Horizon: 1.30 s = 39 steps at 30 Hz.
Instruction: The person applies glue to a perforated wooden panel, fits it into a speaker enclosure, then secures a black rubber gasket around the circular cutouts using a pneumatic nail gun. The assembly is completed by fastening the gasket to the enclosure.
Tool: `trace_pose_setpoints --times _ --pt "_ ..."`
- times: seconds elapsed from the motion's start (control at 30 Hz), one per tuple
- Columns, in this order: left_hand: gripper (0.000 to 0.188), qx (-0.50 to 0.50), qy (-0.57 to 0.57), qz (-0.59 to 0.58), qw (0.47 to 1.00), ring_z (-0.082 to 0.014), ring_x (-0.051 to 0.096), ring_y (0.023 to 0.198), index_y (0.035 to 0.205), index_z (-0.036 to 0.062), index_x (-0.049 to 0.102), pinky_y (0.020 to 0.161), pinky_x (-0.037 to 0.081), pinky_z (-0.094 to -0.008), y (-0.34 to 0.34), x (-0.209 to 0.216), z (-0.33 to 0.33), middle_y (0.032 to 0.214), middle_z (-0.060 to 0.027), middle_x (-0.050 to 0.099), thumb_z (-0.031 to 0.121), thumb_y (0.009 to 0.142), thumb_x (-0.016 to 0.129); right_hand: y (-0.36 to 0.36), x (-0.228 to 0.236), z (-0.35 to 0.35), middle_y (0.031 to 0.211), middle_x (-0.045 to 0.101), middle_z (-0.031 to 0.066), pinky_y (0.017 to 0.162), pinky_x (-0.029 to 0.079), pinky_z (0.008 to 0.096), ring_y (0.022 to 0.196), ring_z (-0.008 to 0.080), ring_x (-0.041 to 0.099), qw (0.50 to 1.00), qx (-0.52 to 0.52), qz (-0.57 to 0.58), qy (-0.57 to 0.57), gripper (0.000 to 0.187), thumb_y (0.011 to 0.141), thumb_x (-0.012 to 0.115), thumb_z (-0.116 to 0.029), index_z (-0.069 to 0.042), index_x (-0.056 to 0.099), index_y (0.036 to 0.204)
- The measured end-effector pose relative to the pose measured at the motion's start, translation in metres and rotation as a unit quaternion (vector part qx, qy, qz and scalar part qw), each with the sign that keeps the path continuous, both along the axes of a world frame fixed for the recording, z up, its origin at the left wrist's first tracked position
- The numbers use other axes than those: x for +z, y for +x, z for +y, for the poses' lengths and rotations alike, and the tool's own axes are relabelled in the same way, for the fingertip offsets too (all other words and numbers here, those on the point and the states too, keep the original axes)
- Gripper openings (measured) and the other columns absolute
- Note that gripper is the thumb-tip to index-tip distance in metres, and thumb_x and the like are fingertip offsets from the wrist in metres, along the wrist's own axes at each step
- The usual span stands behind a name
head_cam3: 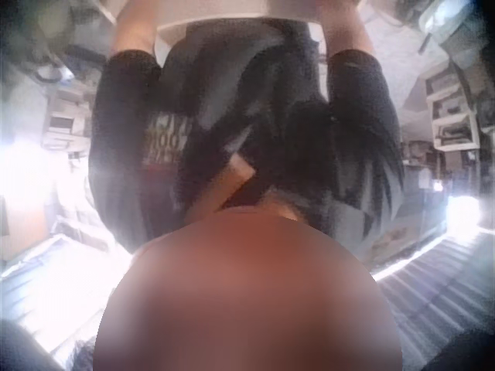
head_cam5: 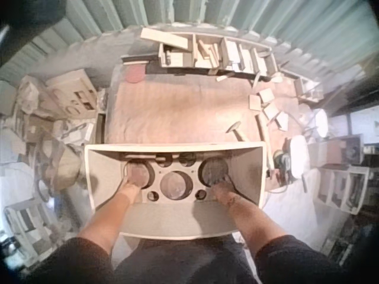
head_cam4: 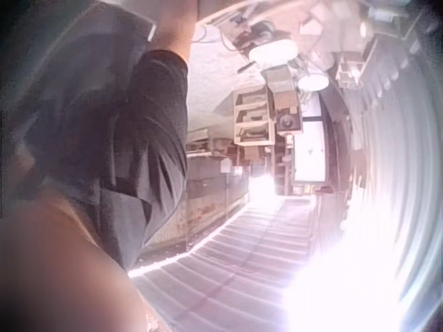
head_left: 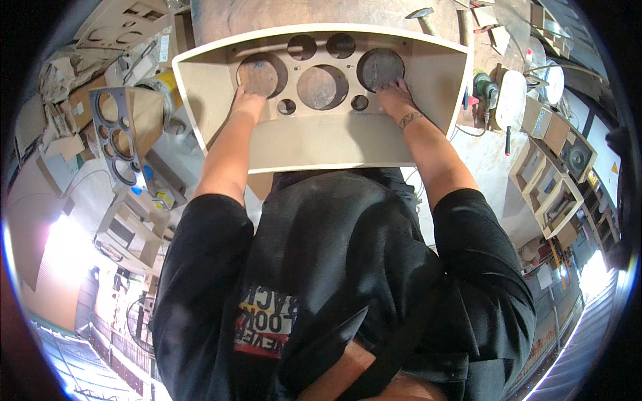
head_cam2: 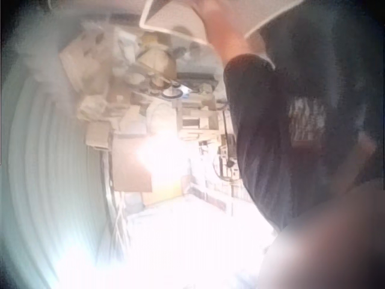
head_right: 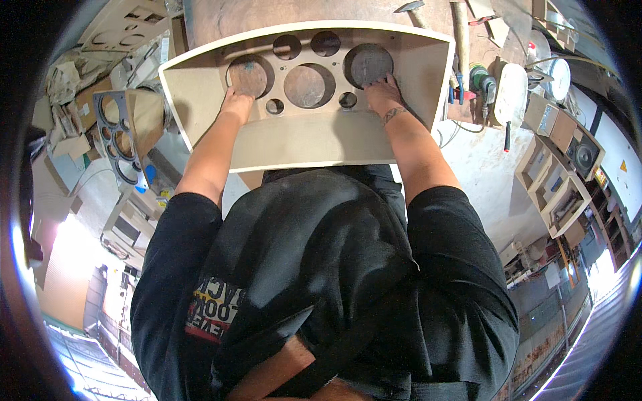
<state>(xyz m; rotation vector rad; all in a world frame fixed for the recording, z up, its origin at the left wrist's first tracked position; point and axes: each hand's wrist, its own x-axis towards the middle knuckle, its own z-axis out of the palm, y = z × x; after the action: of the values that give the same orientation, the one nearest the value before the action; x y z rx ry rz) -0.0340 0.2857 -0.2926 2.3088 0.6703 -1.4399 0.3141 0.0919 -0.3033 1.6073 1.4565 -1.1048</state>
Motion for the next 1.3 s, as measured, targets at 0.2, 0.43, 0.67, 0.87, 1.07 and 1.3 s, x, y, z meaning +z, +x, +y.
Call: trace_pose_setpoints --times 0.2,0.43,0.67,0.87,1.07,1.3 --pt "0.035 -0.014 0.010 -0.008 1.000 -0.0232 0.063 0.127 0.127 0.0107 0.067 0.123 0.025 -0.0482 -0.003 -0.011 0.000 0.127 -0.0094 0.072 0.005 0.096 0.052 0.003 0.002 -0.001 0.140 0.064 0.0144 0.126 0.018 0.0527 0.144 0.0326 0.047 0.999 0.002 0.027 0.031 0.056 0.088 0.077 -0.021 -0.008 0.060 0.139" --pt "0.033 0.015 -0.005 -0.004 1.000 -0.0261 0.063 0.127 0.123 0.0077 0.069 0.123 0.026 -0.0496 0.003 -0.008 0.006 0.124 -0.0134 0.073 0.003 0.095 0.052 -0.001 -0.004 0.005 0.148 0.060 0.0085 0.127 0.015 0.0510 0.146 0.0254 0.045 0.999 0.015 -0.001 -0.029 0.047 0.096 0.064 -0.019 -0.013 0.060 0.143" --pt "0.033 0.146 0.003 -0.060 0.987 -0.0324 0.062 0.130 0.125 0.0079 0.069 0.112 0.044 -0.0456 0.041 -0.011 0.001 0.131 -0.0191 0.069 0.015 0.095 0.057 -0.015 0.023 0.009 0.142 0.062 0.0182 0.121 0.030 0.0487 0.139 0.0290 0.053 0.994 -0.107 0.006 0.003 0.039 0.099 0.055 -0.021 -0.009 0.064 0.135" --pt "0.063 0.580 0.013 -0.202 0.789 -0.0413 0.059 0.130 0.139 -0.0047 0.054 0.111 0.043 -0.0503 0.067 -0.053 0.014 0.138 -0.0278 0.062 0.047 0.108 0.037 -0.019 0.050 0.009 0.128 0.068 0.0259 0.107 0.049 0.0436 0.123 0.0378 0.065 0.924 -0.324 0.089 0.183 0.045 0.101 0.060 -0.028 0.004 0.063 0.133" --pt "0.062 0.931 -0.205 -0.298 0.044 -0.0329 0.036 0.151 0.162 0.0043 0.019 0.121 0.033 -0.0616 0.053 -0.062 0.049 0.165 -0.0150 0.031 0.041 0.113 0.022 -0.003 -0.008 0.057 0.151 0.051 0.0241 0.117 0.040 0.0453 0.137 0.0338 0.054 0.491 -0.822 0.255 0.140 0.060 0.109 0.050 -0.029 0.004 0.034 0.156" --pt "0.049 0.944 -0.164 -0.274 0.085 -0.0337 0.045 0.142 0.148 0.0048 0.044 0.120 0.038 -0.0596 0.067 -0.052 0.064 0.152 -0.0150 0.045 0.033 0.112 0.026 -0.005 -0.052 0.091 0.160 0.036 0.0170 0.120 0.029 0.0601 0.144 0.0397 0.038 0.254 -0.906 0.316 0.123 0.043 0.107 0.036 -0.011 -0.002 0.041 0.149"
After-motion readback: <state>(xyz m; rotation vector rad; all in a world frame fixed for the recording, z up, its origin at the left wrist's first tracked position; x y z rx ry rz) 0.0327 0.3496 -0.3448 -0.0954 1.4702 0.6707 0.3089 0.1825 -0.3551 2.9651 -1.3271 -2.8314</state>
